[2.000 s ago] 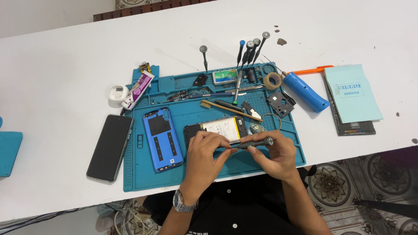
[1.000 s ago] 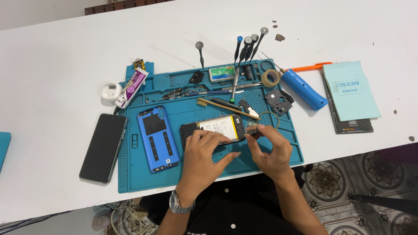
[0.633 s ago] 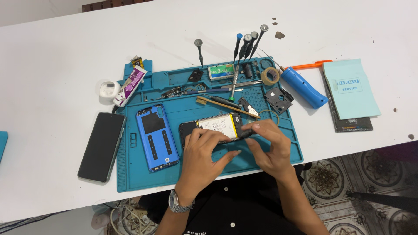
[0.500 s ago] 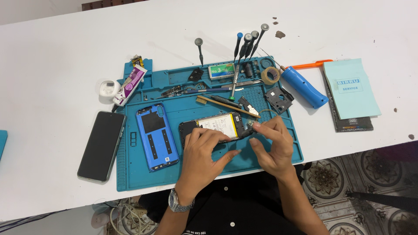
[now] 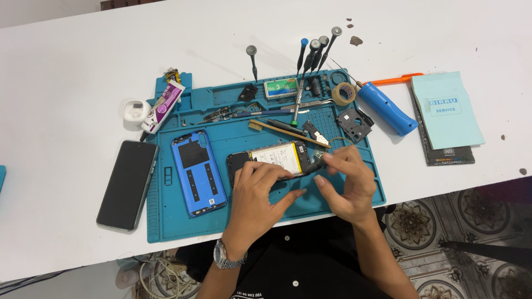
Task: The person repairs a smartphone on a blue repair mat, using a screwdriver to unscrew and remove the battery from an opened phone body, then reassembles a blue phone by fitting its back cover and pressing it into place. They then pick up another phone and brush its screen with a wooden-handled brush.
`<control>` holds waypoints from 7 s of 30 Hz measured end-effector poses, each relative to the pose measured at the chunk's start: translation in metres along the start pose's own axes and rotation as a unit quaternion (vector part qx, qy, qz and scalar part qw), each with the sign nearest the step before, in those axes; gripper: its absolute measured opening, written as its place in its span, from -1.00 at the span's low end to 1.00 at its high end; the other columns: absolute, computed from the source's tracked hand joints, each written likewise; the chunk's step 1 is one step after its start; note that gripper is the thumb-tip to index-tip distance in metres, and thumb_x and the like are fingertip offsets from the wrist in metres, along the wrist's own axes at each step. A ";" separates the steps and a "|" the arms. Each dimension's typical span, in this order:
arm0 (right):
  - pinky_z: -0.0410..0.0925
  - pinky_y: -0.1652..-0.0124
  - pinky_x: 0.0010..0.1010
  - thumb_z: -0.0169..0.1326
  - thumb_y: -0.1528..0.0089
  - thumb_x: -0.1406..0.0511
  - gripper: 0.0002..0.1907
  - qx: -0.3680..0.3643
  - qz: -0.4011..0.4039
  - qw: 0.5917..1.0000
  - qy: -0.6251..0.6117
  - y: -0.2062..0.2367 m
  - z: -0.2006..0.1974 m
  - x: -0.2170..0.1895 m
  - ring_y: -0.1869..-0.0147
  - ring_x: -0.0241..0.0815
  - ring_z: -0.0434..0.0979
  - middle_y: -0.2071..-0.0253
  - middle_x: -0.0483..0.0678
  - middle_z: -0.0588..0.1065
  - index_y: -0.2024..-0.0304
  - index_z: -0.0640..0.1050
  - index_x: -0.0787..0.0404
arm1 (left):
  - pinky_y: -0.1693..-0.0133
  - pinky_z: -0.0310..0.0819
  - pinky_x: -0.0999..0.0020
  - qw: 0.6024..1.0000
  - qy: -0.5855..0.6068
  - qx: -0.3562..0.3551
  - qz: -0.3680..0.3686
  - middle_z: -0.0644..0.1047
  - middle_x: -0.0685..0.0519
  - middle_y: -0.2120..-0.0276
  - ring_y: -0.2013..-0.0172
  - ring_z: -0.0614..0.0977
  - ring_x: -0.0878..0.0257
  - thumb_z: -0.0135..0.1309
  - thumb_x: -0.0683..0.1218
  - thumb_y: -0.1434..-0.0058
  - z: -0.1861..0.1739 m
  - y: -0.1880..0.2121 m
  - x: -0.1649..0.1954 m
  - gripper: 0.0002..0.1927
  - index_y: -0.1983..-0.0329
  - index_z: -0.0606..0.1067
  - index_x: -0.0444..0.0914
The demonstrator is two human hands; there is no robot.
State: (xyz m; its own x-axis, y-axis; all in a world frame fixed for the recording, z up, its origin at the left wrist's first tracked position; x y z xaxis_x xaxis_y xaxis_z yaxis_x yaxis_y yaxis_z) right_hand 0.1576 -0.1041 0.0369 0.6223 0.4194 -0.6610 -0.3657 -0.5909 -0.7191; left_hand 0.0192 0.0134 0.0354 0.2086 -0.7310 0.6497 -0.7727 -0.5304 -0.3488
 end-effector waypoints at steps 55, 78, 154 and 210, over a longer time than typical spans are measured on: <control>0.53 0.08 -0.37 0.22 -0.22 0.55 -0.47 -0.082 0.049 0.994 -0.048 0.016 -0.021 -0.002 -0.03 -0.13 0.62 0.02 0.04 0.56 -0.18 0.46 0.07 | -0.05 0.26 0.10 0.999 -0.015 -0.034 0.016 0.57 0.13 0.10 0.00 0.45 0.09 0.32 0.17 -0.08 0.018 0.022 0.025 -0.60 0.17 0.63 -0.18; 0.50 -0.02 -0.37 0.07 -0.29 0.63 -0.54 0.071 0.108 0.988 -0.085 0.033 -0.055 0.029 -0.08 -0.20 0.58 0.02 0.03 0.50 -0.19 0.40 0.23 | -0.08 0.25 0.07 0.998 -0.032 -0.038 0.029 0.56 0.10 0.07 -0.03 0.44 0.05 0.32 0.15 -0.09 0.009 0.025 0.030 -0.61 0.17 0.63 -0.19; 0.47 0.12 -0.49 0.09 -0.32 0.57 -0.55 0.064 0.141 0.986 -0.060 0.033 0.009 0.032 0.02 -0.26 0.57 0.04 0.10 0.50 -0.16 0.22 0.27 | -0.34 -0.18 -0.28 0.985 -0.133 -0.087 0.060 0.32 -0.09 -0.39 -0.44 0.14 -0.16 0.07 0.38 -0.22 0.009 0.038 -0.009 -0.25 -0.30 0.46 -0.17; 0.62 -0.05 -0.23 0.12 -0.29 0.57 -0.67 -0.013 0.094 0.975 -0.200 0.030 0.020 0.022 -0.11 -0.05 0.66 0.10 0.16 0.57 -0.05 0.38 0.28 | -0.28 0.06 -0.06 0.996 -0.055 -0.026 0.068 0.55 0.00 -0.16 -0.32 0.37 -0.04 0.25 0.13 -0.18 -0.007 0.038 -0.011 -0.71 0.17 0.66 -0.13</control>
State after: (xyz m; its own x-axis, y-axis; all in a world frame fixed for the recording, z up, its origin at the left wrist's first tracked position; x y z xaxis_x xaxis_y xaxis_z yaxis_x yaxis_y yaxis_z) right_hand 0.1462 -0.0989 -0.0038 0.2241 0.5340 -0.8152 -0.4270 -0.6981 -0.5747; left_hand -0.0169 0.0046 0.0194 0.1620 -0.8391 0.5193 -0.8281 -0.4018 -0.3909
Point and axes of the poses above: each hand's wrist, its own y-axis away from the middle knuckle, its own z-axis out of the palm, x = y × z, the point moved 9 cm from there along -y, towards the middle knuckle
